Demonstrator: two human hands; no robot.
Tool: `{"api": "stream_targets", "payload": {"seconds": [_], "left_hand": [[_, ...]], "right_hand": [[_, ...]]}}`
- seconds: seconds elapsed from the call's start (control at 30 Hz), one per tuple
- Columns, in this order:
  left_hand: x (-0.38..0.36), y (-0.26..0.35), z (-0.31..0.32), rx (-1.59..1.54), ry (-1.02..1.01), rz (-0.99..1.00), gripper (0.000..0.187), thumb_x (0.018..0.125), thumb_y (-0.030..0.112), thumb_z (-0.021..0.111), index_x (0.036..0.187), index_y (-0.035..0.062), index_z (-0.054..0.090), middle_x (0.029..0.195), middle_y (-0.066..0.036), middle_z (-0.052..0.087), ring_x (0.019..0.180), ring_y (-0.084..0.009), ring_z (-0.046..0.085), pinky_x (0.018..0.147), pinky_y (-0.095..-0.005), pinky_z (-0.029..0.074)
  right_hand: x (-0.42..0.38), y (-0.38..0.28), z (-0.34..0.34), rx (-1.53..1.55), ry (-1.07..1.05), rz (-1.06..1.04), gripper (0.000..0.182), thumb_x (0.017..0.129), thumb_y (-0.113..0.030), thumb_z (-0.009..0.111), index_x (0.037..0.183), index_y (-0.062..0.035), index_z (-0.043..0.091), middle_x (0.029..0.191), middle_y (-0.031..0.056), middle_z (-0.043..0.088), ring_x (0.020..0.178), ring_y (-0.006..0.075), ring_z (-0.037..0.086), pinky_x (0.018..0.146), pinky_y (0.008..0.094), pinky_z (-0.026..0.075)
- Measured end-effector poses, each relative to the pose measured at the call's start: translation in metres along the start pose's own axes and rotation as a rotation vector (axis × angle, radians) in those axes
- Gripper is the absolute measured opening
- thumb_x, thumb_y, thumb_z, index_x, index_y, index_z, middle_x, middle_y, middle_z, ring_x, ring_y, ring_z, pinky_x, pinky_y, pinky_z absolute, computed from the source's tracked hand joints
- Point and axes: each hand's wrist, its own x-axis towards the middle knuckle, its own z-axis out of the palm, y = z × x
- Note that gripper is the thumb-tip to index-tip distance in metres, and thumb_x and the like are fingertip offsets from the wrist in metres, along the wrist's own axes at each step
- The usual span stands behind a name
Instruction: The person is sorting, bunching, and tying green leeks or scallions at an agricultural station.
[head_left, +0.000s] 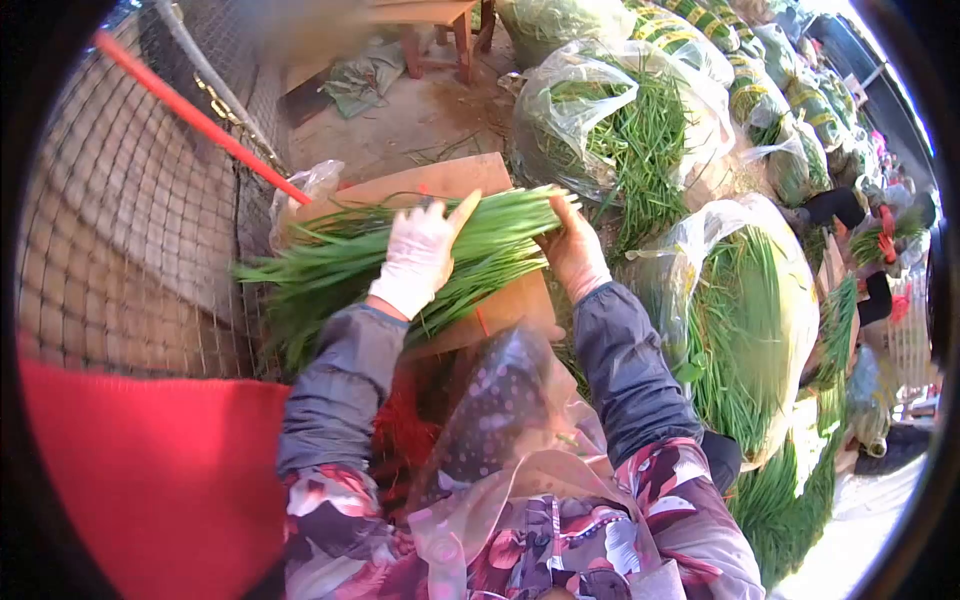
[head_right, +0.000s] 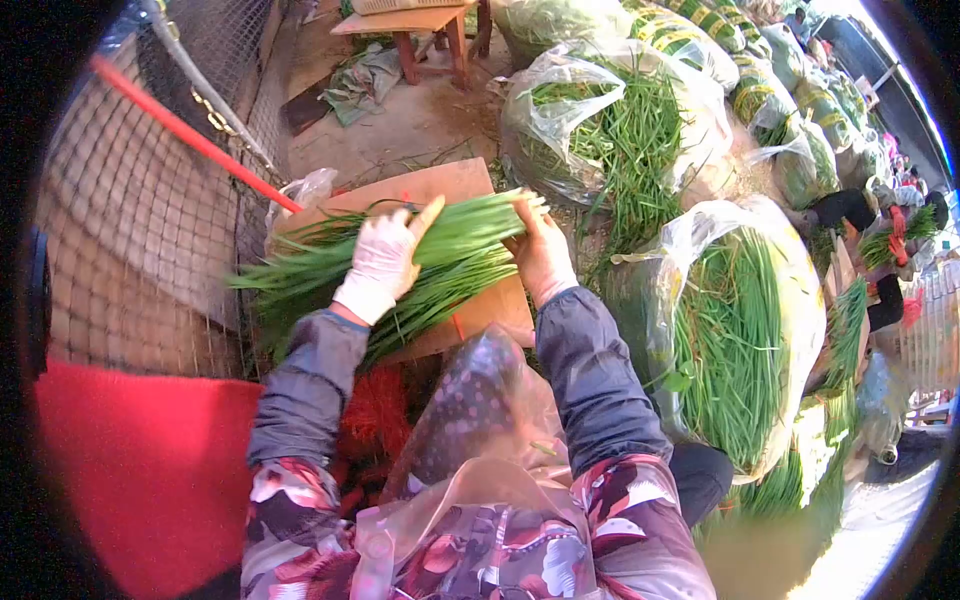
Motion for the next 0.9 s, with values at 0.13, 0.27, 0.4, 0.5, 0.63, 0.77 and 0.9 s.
{"api": "stream_targets", "payload": {"seconds": [0.13, 0.27, 0.4, 0.5, 0.63, 0.77, 0.9], "left_hand": [[0.002, 0.003, 0.072, -0.154, -0.131, -0.106, 0.105, 0.059, 0.026, 0.084, 0.147, 0.0280, 0.026, 0.116, -0.009, 0.051, 0.101, -0.0295, 0.051, 0.090, -0.0456, 0.040], [0.009, 0.001, 0.069, -0.199, -0.119, -0.061, 0.106, 0.056, 0.029, 0.085, 0.146, 0.0268, 0.030, 0.123, -0.009, 0.048, 0.106, -0.0294, 0.048, 0.096, -0.0449, 0.036], [0.011, 0.000, 0.071, -0.220, -0.171, -0.061, 0.110, 0.052, 0.036, 0.086, 0.146, 0.0256, 0.030, 0.136, -0.011, 0.040, 0.115, -0.0329, 0.043, 0.101, -0.0487, 0.031], [0.002, -0.007, 0.069, -0.237, -0.106, -0.049, 0.113, 0.050, 0.039, 0.086, 0.146, 0.0251, 0.029, 0.141, -0.012, 0.035, 0.120, -0.0363, 0.040, 0.105, -0.0539, 0.027], [-0.010, -0.004, 0.057, -0.208, -0.084, -0.077, 0.110, 0.053, 0.039, 0.085, 0.146, 0.0219, 0.029, 0.149, -0.014, 0.026, 0.130, -0.0411, 0.031, 0.107, -0.0592, 0.022], [-0.025, -0.002, 0.067, -0.288, -0.071, 0.008, 0.114, 0.053, 0.050, 0.082, 0.147, 0.0194, 0.026, 0.152, -0.015, 0.020, 0.136, -0.0435, 0.023, 0.109, -0.0606, 0.016], [-0.026, 0.001, 0.077, -0.262, -0.209, -0.020, 0.135, 0.039, 0.059, 0.083, 0.149, 0.0145, 0.018, 0.153, -0.019, 0.014, 0.138, -0.0443, 0.016, 0.108, -0.0632, 0.013]], "right_hand": [[0.022, -0.014, -0.075, -0.354, 0.212, -0.136, 0.067, 0.087, -0.043, 0.065, 0.139, -0.0078, 0.040, 0.134, 0.0115, 0.050, 0.122, 0.0253, 0.047, 0.101, 0.0416, 0.035], [0.040, -0.028, -0.068, -0.616, 0.188, -0.210, 0.077, 0.091, -0.055, 0.051, 0.146, -0.0059, 0.028, 0.147, 0.0113, 0.036, 0.136, 0.0238, 0.032, 0.111, 0.0391, 0.023], [0.065, 0.024, -0.059, -1.321, -0.055, -0.308, 0.066, 0.096, -0.044, 0.046, 0.145, -0.0041, 0.029, 0.145, 0.0181, 0.037, 0.134, 0.0268, 0.036, 0.110, 0.0328, 0.025], [0.052, 0.008, -0.053, -0.952, 0.180, -0.351, 0.057, 0.093, -0.036, 0.056, 0.137, -0.0026, 0.043, 0.136, 0.0174, 0.049, 0.125, 0.0233, 0.048, 0.104, 0.0327, 0.035], [0.005, -0.035, -0.060, -0.982, -0.145, -0.192, 0.022, 0.086, -0.002, 0.054, 0.106, -0.0013, 0.065, 0.100, 0.0104, 0.069, 0.091, 0.0132, 0.064, 0.082, 0.0263, 0.049], [-0.023, -0.006, -0.050, -1.748, -0.917, 0.006, 0.022, 0.079, -0.008, 0.059, 0.099, -0.0113, 0.069, 0.081, 0.0093, 0.067, 0.073, 0.0233, 0.066, 0.068, 0.0321, 0.053], [-0.012, 0.050, -0.043, -1.950, -1.081, -0.273, 0.025, 0.079, -0.022, 0.060, 0.102, -0.0183, 0.068, 0.081, 0.0080, 0.066, 0.077, 0.0294, 0.066, 0.066, 0.0394, 0.053]]}}
